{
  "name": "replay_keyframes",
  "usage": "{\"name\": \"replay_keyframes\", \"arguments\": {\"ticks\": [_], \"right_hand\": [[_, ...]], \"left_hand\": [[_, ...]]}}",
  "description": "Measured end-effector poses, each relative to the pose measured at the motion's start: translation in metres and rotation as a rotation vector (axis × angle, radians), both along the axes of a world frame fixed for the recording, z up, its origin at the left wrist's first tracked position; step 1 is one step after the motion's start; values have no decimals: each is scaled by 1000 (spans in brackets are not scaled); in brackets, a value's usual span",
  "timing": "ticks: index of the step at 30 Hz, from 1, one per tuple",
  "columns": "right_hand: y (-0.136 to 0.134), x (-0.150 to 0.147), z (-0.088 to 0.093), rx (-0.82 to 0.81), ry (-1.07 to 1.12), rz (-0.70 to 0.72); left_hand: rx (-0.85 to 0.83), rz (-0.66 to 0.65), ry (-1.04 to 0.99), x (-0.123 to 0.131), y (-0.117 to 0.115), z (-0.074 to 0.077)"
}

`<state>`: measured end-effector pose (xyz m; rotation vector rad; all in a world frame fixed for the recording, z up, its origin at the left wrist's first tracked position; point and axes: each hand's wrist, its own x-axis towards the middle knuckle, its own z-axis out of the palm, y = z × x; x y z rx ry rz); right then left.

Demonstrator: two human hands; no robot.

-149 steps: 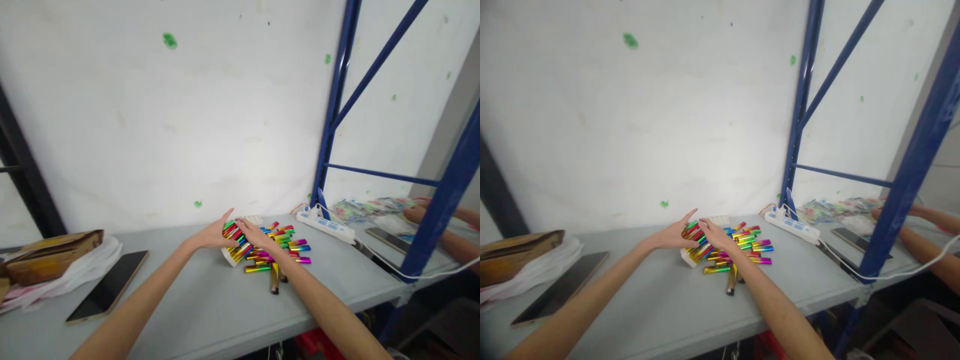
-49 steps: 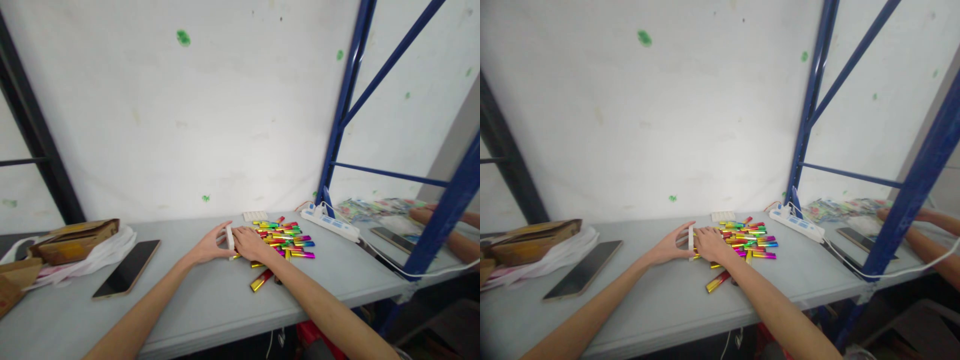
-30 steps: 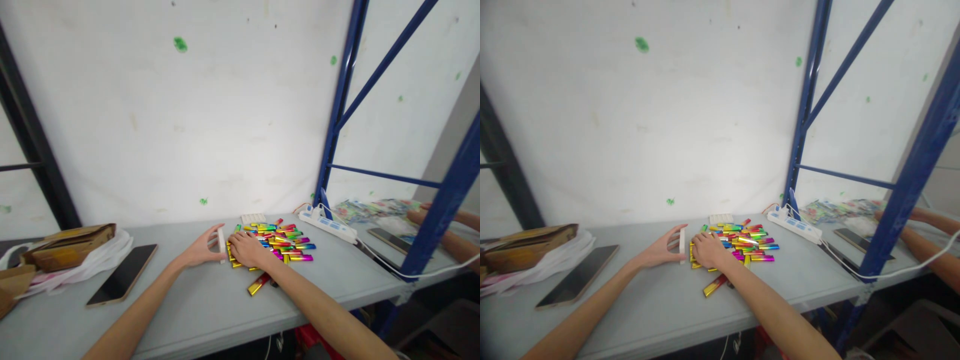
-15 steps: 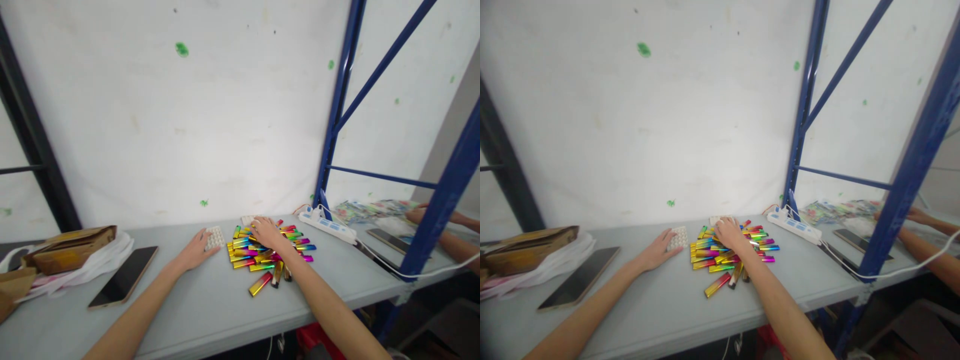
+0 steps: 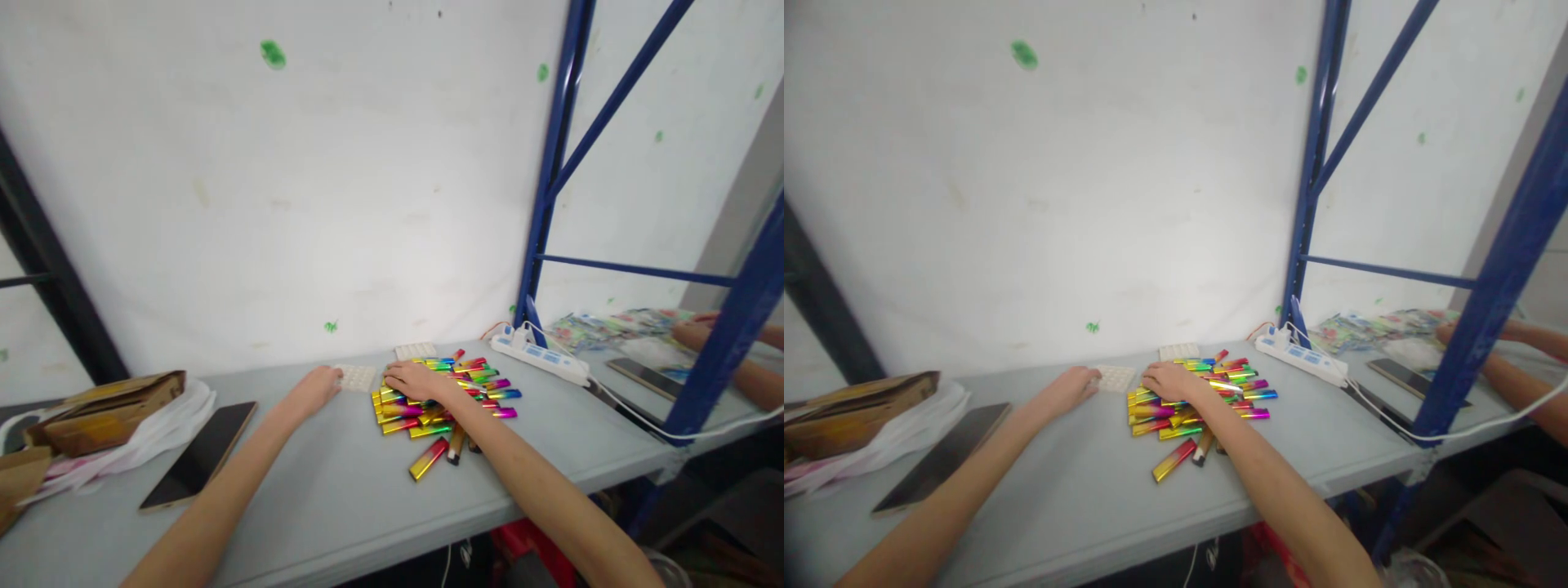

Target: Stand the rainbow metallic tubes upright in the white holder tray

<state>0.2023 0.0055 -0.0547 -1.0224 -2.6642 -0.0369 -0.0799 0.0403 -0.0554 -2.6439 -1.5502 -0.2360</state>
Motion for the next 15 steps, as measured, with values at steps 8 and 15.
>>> {"name": "replay_keyframes", "arguments": {"ticks": [8,15], "right_hand": [[-12,31,18,22,213,-156],[3,83,29,35,238,-420]], "left_hand": [[35,-31,18,64,39,0],[59,13,-46,85,50,-4]]}}
